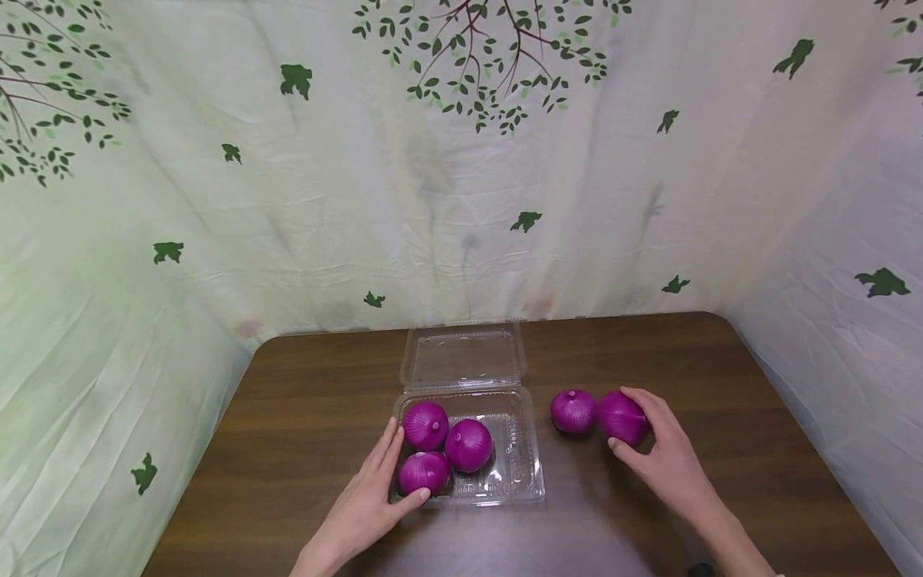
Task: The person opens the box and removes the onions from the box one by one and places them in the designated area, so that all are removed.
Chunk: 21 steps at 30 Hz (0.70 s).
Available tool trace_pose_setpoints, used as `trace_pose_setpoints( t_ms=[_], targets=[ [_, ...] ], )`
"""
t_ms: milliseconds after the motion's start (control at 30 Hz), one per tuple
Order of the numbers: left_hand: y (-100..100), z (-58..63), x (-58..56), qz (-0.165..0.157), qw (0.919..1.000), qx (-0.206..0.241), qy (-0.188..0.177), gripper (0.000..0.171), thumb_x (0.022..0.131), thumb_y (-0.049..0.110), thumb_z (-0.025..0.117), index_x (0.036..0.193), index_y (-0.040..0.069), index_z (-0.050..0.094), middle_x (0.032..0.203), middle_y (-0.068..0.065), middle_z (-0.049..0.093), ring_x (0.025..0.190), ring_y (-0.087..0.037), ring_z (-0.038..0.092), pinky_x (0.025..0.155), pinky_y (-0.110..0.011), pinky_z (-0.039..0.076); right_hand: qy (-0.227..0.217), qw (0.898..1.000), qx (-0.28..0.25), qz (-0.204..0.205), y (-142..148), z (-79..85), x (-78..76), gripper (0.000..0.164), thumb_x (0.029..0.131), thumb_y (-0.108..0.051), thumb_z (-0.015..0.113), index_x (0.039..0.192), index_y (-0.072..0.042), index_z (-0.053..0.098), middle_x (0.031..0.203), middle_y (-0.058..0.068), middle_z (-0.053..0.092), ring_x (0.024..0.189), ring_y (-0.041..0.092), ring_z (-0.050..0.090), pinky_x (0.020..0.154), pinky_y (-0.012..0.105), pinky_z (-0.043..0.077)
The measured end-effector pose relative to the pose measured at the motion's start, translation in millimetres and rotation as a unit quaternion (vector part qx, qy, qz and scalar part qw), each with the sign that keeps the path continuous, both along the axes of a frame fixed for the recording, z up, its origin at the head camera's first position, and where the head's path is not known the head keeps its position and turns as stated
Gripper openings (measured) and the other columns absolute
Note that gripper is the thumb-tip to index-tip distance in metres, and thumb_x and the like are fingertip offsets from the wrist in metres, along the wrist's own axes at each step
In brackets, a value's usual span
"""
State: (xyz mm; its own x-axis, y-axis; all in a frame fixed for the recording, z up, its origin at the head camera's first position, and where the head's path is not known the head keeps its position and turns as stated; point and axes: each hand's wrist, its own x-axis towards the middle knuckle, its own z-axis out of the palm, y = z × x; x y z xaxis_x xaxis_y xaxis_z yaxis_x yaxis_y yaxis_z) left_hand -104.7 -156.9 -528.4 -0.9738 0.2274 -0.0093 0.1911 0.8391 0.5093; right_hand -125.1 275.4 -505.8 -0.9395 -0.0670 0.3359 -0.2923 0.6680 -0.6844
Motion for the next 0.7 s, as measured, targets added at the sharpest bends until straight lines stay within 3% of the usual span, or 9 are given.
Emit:
trace_pose_setpoints(
  t_ms=[233,333,400,533,700],
  targets=[
    [0.3,-0.2,1.1,0.001,1.0,-0.001,0.005,0.101,0.084,0.072,0.058,0.159,0.018,0.017,0.165,0.004,0.006,0.147,-0.031,0.02,0.101,-0.067,0.033,-0.013,0.999,0.042,0.011,12.7,-8.8,-9.9,0.069,0.079,-0.012,0.083,0.139,-0.008,0.05,0.134,0.012,0.048,0.111,0.025,0.051,0.08,0.008,0.038],
    [0.4,0.0,1.5,0.002,1.0,-0.001,0.006,0.101,0.084,0.071,0.058,0.159,0.018,0.017,0.165,0.004,0.006,0.147,-0.031,0.02,0.101,-0.066,0.033,-0.017,0.998,0.055,0.019,17.3,-11.6,-15.6,0.068,0.079,-0.013,0.083,0.139,-0.007,0.051,0.134,0.015,0.049,0.112,0.031,0.053,0.081,0.018,0.046],
    [0.5,0.1,1.6,0.002,1.0,-0.002,0.006,0.101,0.084,0.072,0.057,0.159,0.018,0.017,0.165,0.004,0.006,0.147,-0.031,0.02,0.101,-0.066,0.033,-0.025,0.998,0.063,0.021,19.9,-13.6,-18.9,0.068,0.08,-0.015,0.083,0.138,-0.006,0.051,0.134,0.017,0.049,0.112,0.034,0.053,0.081,0.032,0.051],
    [0.6,0.5,1.7,0.001,1.0,-0.004,0.007,0.101,0.084,0.073,0.057,0.159,0.018,0.018,0.165,0.004,0.006,0.147,-0.031,0.02,0.101,-0.066,0.034,-0.052,0.996,0.067,0.027,24.2,-16.5,-24.1,0.067,0.081,-0.018,0.082,0.138,-0.004,0.05,0.134,0.021,0.049,0.115,0.039,0.052,0.083,0.055,0.049],
    [0.5,0.8,1.3,-0.001,0.9999,-0.005,0.01,0.101,0.084,0.073,0.056,0.159,0.018,0.018,0.165,0.004,0.006,0.147,-0.032,0.02,0.101,-0.066,0.034,-0.093,0.993,0.068,0.032,27.8,-20.4,-30.4,0.068,0.083,-0.024,0.08,0.139,-0.003,0.048,0.135,0.024,0.048,0.116,0.044,0.048,0.085,0.061,0.047]
  ],
)
